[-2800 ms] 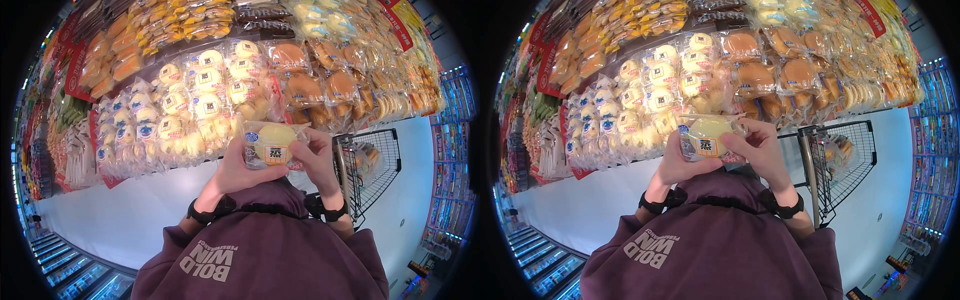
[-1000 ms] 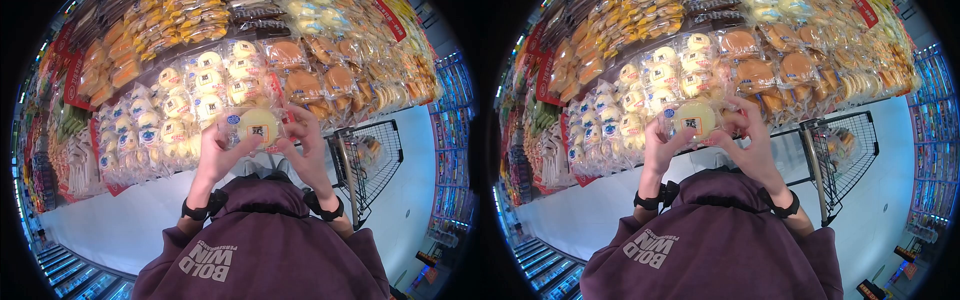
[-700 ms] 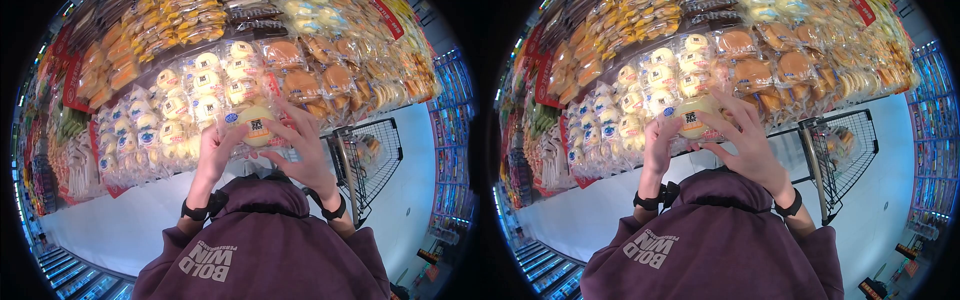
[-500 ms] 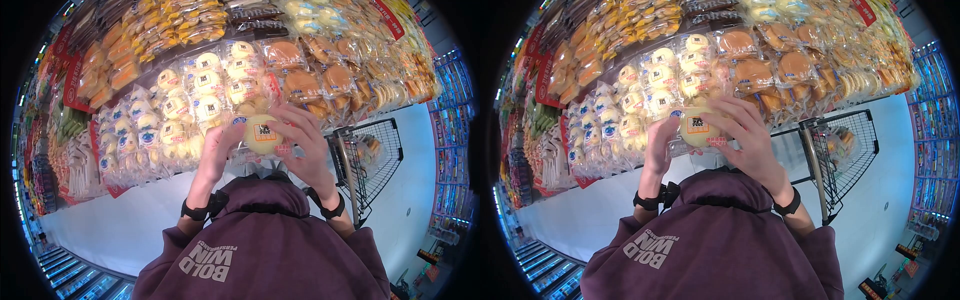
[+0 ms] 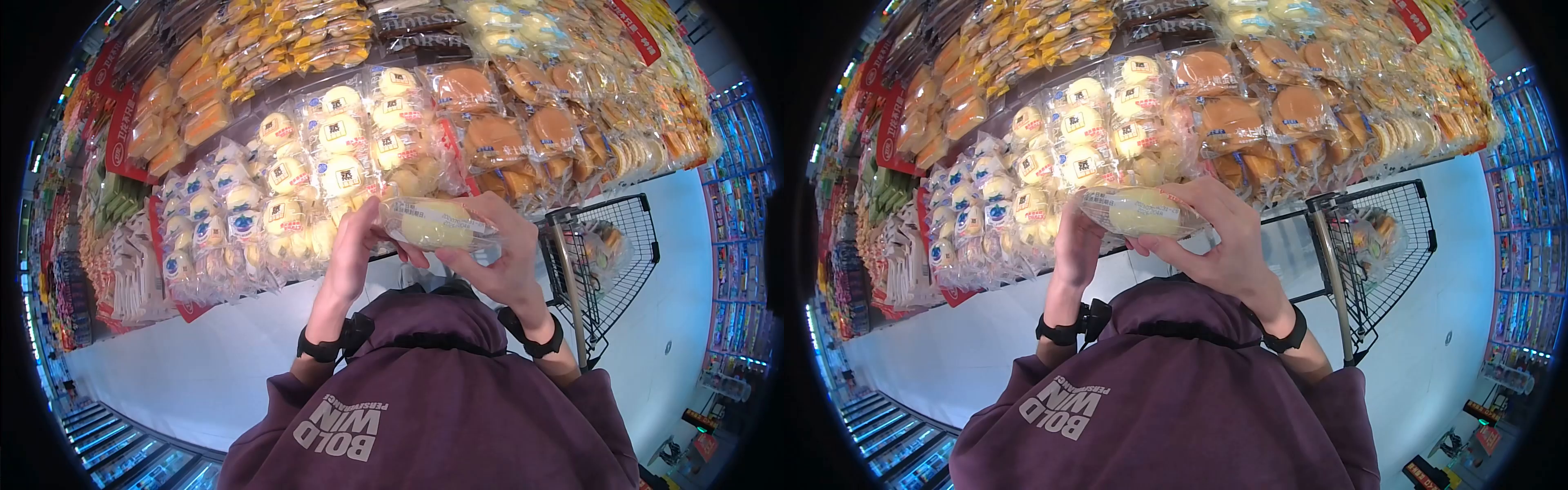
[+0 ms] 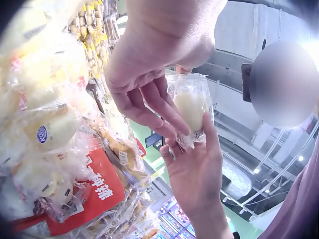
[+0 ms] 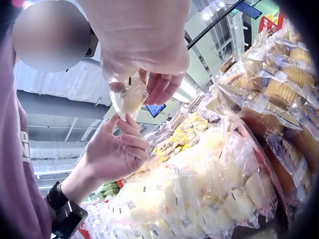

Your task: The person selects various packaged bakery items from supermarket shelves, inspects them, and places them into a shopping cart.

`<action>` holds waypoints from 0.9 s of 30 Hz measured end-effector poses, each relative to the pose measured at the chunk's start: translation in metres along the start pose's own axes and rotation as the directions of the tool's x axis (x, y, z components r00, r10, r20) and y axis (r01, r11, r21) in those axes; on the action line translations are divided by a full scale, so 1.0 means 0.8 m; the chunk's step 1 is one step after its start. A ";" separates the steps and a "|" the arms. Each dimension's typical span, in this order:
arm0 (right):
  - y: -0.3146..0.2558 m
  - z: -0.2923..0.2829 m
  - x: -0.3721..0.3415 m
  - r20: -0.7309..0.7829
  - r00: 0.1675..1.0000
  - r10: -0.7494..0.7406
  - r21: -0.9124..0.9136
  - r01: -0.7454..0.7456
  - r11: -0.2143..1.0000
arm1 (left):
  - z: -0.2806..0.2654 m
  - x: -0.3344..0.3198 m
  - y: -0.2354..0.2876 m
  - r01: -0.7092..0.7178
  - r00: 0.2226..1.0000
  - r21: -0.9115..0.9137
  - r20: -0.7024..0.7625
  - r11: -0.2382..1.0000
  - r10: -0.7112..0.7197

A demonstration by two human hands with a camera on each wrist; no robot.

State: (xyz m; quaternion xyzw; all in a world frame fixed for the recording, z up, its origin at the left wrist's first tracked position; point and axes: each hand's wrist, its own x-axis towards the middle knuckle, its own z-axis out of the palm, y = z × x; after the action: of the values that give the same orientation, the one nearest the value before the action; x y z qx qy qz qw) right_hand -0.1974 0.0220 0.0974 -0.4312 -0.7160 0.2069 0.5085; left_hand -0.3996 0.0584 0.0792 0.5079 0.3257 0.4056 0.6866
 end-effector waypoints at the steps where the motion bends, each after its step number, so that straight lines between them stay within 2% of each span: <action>1: 0.001 -0.001 -0.001 -0.002 1.000 -0.010 -0.007 0.010 1.000 | 0.001 0.000 -0.001 0.004 1.000 -0.010 0.001 1.000 -0.004; 4: -0.001 -0.003 -0.001 0.010 0.999 0.033 -0.013 -0.033 0.999 | 0.004 0.000 0.001 0.042 0.999 -0.052 0.008 0.998 -0.041; 7: -0.002 -0.006 -0.006 0.019 0.995 0.101 0.035 -0.101 0.994 | 0.000 0.000 -0.003 0.014 0.998 -0.022 0.063 1.000 -0.012; 13: 0.003 -0.004 -0.013 -0.012 0.972 0.237 0.170 -0.231 0.958 | 0.004 0.000 -0.007 0.018 0.997 -0.007 0.071 1.000 -0.017; 16: 0.001 0.001 -0.013 -0.017 0.926 0.378 0.381 -0.343 0.858 | 0.003 -0.001 -0.014 -0.069 0.993 -0.097 0.088 0.993 0.078; 19: -0.004 0.005 -0.012 -0.018 0.894 0.449 0.538 -0.369 0.758 | 0.004 0.001 -0.010 -0.115 0.989 0.031 0.099 0.993 0.112; 22: -0.003 0.007 -0.012 0.013 0.887 0.461 0.587 -0.380 0.715 | 0.020 0.000 -0.002 -0.074 0.996 0.193 -0.040 0.978 0.083; 25: 0.002 0.007 -0.015 0.058 0.871 0.489 0.603 -0.420 0.678 | 0.023 0.002 -0.006 -0.145 0.982 0.132 -0.103 0.981 0.159; 27: -0.001 0.004 -0.011 0.095 0.869 0.486 0.609 -0.437 0.662 | 0.020 0.000 -0.005 -0.125 0.982 0.151 -0.124 0.981 0.145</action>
State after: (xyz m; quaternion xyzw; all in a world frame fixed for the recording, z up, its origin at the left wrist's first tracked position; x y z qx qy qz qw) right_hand -0.1999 0.0146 0.0916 -0.4171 -0.4567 0.5328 0.5776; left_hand -0.3847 0.0507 0.0796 0.5482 0.3641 0.4603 0.5959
